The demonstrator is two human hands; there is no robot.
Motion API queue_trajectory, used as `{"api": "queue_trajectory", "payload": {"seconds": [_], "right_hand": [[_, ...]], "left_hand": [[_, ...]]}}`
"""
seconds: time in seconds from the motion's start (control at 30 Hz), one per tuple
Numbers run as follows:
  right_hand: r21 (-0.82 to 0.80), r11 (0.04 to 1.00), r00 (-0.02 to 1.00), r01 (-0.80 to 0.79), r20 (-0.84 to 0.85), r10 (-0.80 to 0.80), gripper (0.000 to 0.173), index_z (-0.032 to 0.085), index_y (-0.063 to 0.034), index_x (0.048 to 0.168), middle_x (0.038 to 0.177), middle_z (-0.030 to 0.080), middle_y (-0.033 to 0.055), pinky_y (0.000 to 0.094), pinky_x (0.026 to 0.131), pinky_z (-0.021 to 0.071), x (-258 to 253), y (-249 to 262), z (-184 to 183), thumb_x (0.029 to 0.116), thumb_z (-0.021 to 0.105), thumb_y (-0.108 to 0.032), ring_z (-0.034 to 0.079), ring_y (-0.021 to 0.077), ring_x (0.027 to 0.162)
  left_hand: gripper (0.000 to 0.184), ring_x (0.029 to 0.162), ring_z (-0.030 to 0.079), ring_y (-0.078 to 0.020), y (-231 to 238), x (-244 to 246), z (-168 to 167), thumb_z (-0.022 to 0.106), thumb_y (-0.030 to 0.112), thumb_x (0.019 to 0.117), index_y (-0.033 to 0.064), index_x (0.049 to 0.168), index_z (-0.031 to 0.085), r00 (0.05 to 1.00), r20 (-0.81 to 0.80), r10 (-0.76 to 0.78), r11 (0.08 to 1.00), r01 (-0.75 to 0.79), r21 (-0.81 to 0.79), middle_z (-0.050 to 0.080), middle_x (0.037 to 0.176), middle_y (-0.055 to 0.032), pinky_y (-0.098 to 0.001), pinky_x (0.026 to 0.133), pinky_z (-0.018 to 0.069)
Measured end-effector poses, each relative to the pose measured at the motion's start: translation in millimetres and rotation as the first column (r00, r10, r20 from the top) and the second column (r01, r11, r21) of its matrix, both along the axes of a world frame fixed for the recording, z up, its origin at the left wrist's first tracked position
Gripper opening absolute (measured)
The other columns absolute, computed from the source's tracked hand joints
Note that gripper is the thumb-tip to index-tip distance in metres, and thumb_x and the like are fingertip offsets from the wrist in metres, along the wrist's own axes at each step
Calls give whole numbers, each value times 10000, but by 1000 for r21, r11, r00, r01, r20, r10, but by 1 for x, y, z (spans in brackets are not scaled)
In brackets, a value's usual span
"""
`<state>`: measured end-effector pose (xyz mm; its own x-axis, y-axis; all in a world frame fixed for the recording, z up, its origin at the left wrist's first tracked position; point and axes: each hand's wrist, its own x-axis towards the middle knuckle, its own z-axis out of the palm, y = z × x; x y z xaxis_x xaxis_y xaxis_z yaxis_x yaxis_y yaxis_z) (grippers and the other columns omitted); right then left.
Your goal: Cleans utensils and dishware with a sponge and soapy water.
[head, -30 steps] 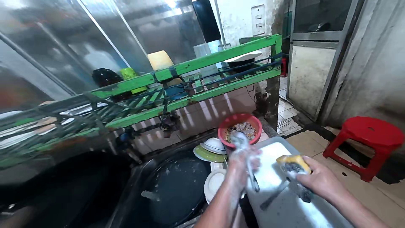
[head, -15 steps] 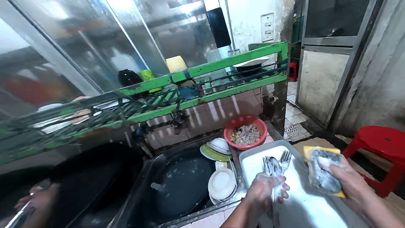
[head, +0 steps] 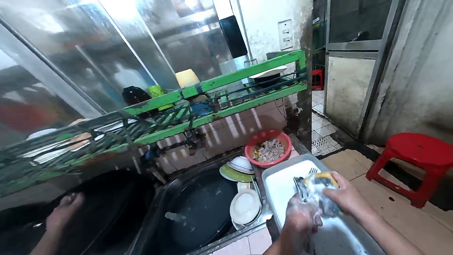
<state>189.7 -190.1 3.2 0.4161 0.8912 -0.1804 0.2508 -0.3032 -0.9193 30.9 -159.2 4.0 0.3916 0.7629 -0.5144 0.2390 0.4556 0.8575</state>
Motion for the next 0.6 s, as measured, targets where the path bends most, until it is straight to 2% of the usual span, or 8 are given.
{"api": "queue_trajectory", "payload": {"seconds": [0.1, 0.23, 0.33, 0.4, 0.47, 0.5, 0.57, 0.6], "right_hand": [[-5, 995, 995, 105, -4, -105, 595, 540, -82, 1449, 1323, 631, 222, 580, 1027, 483, -2, 14, -8, 898, 748, -167, 620, 351, 1214], [-72, 991, 981, -112, -167, 99, 587, 532, -132, 1423, 1240, 657, 173, 508, 923, 565, -20, 7, -14, 873, 738, -154, 677, 280, 1089], [-110, 993, 999, -37, 30, 41, 556, 573, -134, 1426, 1278, 652, 213, 584, 997, 492, -14, 17, -9, 900, 746, -184, 634, 357, 1178], [-1, 994, 992, 107, 68, -107, 538, 567, -78, 1421, 1285, 641, 250, 603, 1023, 474, -4, 29, -9, 919, 738, -170, 621, 396, 1197], [134, 955, 962, 264, -106, -251, 550, 488, -33, 1454, 1263, 632, 269, 593, 970, 512, 5, 36, -12, 957, 700, -138, 644, 388, 1132], [151, 941, 936, 302, -232, -263, 572, 427, -63, 1494, 1260, 630, 245, 558, 927, 541, 8, 38, -13, 992, 665, -197, 657, 349, 1090], [112, 970, 908, 215, -388, -157, 634, 337, -117, 1549, 1252, 623, 201, 491, 874, 571, 2, 31, -15, 1019, 609, -333, 667, 289, 1043], [81, 991, 913, 107, -403, -65, 679, 329, -125, 1551, 1250, 625, 190, 473, 862, 583, -3, 27, -18, 987, 631, -353, 673, 278, 1040]], "left_hand": [[241, 495, 548, -102, -2, -2, -5, 602, 82, 1010, 2, 1216, 506, 1000, -13, 8, 1000, -7, 18, 594, 690, -50, -245, 458, 468], [331, 519, 560, -130, 6, -14, -3, 584, -2, 953, -6, 1274, 502, 997, -73, 6, 999, -4, 31, 590, 708, -69, -280, 476, 483], [365, 529, 571, -131, 5, -16, -5, 641, 42, 961, 7, 1296, 500, 987, -161, -15, 1000, 13, -16, 614, 731, -72, -280, 484, 487], [359, 526, 577, -129, 6, -20, -8, 654, 63, 963, -2, 1282, 502, 989, -146, -15, 1000, 11, -25, 618, 722, -70, -281, 488, 495], [291, 508, 577, -121, 7, -28, -7, 633, 42, 962, -16, 1219, 509, 1000, -29, 4, 999, -6, -44, 616, 689, -68, -263, 470, 491], [245, 508, 578, -122, 7, -32, -7, 614, 23, 962, -23, 1181, 515, 998, 60, 26, 998, -22, -63, 617, 684, -74, -256, 466, 490], [164, 533, 593, -116, 9, -39, -3, 581, 39, 992, -21, 1140, 543, 980, 197, 23, 995, -4, -96, 639, 707, -78, -246, 482, 499], [145, 550, 602, -111, 9, -42, -2, 572, 67, 1007, -10, 1130, 560, 974, 225, -12, 993, 39, -112, 651, 722, -73, -244, 494, 505]]}}
